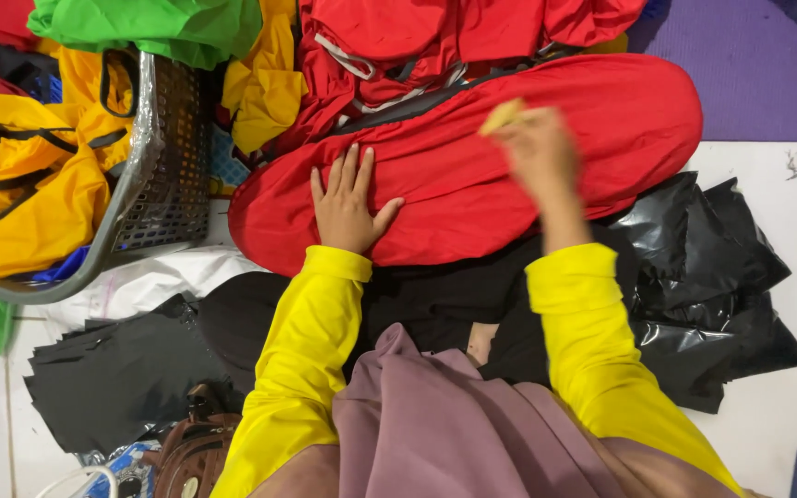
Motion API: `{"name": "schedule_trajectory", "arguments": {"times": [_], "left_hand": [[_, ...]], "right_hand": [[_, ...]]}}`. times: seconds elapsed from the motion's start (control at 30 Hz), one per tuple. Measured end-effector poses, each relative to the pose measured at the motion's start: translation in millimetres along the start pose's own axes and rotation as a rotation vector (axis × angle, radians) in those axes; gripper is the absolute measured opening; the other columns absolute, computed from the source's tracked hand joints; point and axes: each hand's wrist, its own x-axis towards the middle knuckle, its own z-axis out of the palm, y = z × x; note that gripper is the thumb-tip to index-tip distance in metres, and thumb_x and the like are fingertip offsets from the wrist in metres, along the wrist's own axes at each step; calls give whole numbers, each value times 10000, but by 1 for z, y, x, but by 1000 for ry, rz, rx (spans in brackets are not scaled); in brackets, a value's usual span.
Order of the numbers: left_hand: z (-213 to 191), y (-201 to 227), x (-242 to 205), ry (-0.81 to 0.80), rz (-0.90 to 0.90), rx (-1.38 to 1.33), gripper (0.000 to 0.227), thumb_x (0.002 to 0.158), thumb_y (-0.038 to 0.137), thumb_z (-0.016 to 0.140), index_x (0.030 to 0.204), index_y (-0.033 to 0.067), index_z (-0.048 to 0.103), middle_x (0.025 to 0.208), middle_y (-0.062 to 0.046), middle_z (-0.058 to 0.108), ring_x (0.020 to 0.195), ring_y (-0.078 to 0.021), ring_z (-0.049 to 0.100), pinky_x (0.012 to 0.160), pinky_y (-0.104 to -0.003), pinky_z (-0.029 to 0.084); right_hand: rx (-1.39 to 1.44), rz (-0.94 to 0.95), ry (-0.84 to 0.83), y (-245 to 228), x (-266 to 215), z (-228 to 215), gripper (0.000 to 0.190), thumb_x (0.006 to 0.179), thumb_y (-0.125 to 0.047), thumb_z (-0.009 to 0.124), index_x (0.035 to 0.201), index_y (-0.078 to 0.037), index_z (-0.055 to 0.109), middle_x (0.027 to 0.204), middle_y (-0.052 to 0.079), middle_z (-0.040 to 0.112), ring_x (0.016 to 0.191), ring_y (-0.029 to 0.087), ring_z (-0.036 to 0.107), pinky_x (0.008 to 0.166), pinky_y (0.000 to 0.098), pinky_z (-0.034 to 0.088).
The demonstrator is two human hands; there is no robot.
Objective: The person uses shears to trim a red fabric seat cover and subsequently wipes the surface of the cover with a sponge.
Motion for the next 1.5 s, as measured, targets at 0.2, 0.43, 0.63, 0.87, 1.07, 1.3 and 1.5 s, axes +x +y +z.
{"name": "schedule_trajectory", "arguments": {"times": [0.2,0.43,0.63,0.87,1.07,1.3,1.5], "left_hand": [[7,3,2,71,-8,94,937,877,652,663,1588,104,395,1625,-142,411,1454,-339,432,1201,-625,208],[5,2,2,56,-5,64,924,888,643,660,1584,95,398,1634,-147,394,1465,-343,422,1202,-635,200],[2,4,1,52,-25,28,904,902,625,683,1568,74,419,1606,-146,441,1447,-335,445,1208,-607,204],[6,2,1,48,4,58,877,924,608,672,1567,65,424,1622,-155,407,1468,-334,416,1206,-625,193],[11,-6,1,4,24,53,758,991,580,600,1567,114,440,1608,-140,417,1482,-316,382,1184,-657,185],[20,-15,4,91,33,-31,431,1042,421,651,1432,240,637,1520,-100,540,1419,-290,489,1159,-653,221],[39,-26,8,220,47,-8,256,1046,401,655,1263,292,738,1377,7,658,1319,-220,571,1124,-588,304]], "right_hand": [[-624,-1,643,28,0,-71,349,792,79,678,1125,-20,700,1150,130,512,1032,330,558,912,426,481],[15,-330,-69,-96,-14,57,213,930,-66,755,1139,-45,721,1099,141,616,985,299,601,831,391,534],[-326,14,-173,-14,2,19,337,895,-245,816,1097,-114,580,982,100,676,760,342,673,602,453,534],[-613,11,512,5,7,-50,376,797,104,626,1133,-47,700,1132,92,506,952,261,620,799,353,569],[-88,-350,-61,-83,-10,57,225,939,-71,704,1149,-119,636,1178,90,579,977,308,620,768,406,544],[-194,413,374,-7,28,-6,166,854,-301,833,939,-235,706,937,-9,673,953,268,683,828,399,551],[-478,-86,626,72,2,-62,209,937,-159,775,1115,-61,725,1088,135,532,982,354,613,833,431,551]]}}
